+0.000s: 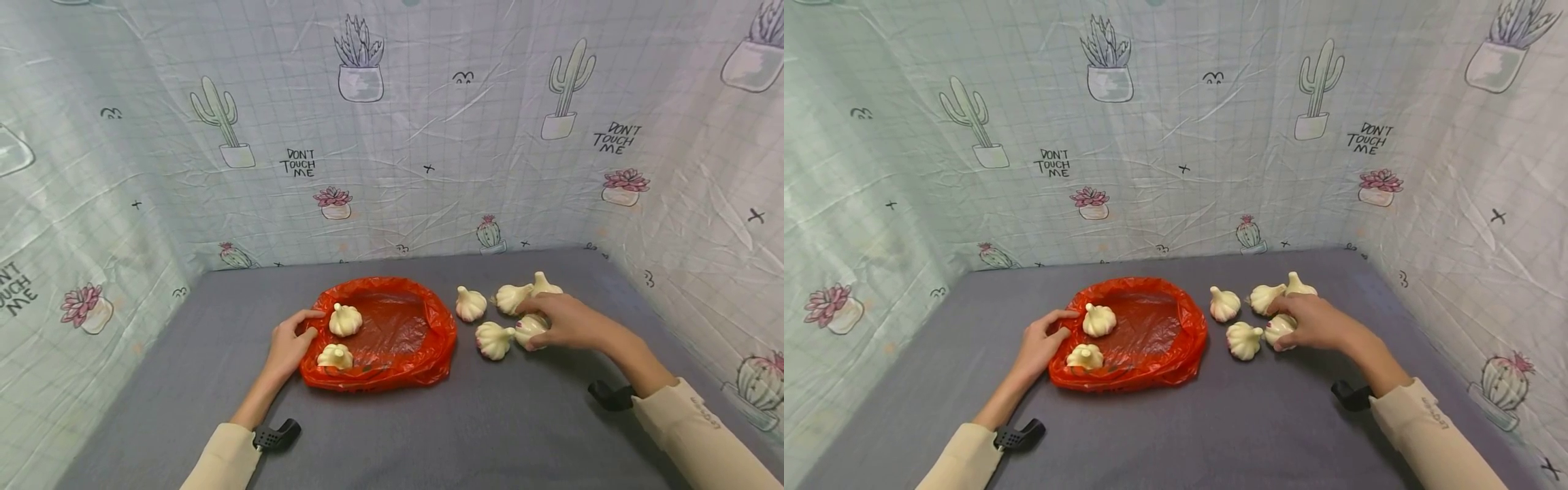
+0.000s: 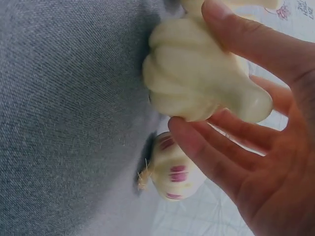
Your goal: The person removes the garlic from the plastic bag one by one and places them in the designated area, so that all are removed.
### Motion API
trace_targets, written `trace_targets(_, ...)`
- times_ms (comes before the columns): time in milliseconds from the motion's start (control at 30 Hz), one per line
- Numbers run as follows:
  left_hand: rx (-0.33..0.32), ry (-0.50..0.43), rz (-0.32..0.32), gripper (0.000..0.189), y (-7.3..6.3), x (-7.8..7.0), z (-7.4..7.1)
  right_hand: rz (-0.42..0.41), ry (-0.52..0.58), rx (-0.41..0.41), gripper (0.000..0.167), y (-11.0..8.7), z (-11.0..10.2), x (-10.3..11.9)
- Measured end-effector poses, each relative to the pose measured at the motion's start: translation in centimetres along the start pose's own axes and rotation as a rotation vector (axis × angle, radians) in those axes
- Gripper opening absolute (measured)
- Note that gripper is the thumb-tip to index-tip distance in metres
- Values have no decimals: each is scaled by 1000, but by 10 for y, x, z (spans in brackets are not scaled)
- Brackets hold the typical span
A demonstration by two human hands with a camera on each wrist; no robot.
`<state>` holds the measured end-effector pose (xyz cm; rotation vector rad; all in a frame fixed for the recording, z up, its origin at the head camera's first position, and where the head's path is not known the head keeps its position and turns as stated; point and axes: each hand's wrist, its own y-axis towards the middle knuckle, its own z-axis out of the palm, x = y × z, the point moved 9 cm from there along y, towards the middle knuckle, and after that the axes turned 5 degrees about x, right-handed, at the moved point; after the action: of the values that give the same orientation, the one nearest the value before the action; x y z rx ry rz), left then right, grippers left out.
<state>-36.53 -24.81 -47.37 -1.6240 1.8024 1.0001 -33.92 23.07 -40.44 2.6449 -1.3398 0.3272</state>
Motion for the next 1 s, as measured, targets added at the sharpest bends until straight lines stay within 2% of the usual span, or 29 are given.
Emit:
trace_targets(300,-3,0,5,35,1,2,0,21,20,-60,46,-1,-5,-1)
trace_targets(767,0,-13,17,34,1,0,-2,33,78,18,47,-3,-5,-1)
trace_targets(1000,1,-20,12,35,0,-1,-1,20,66,13,44,-2,-7,-1)
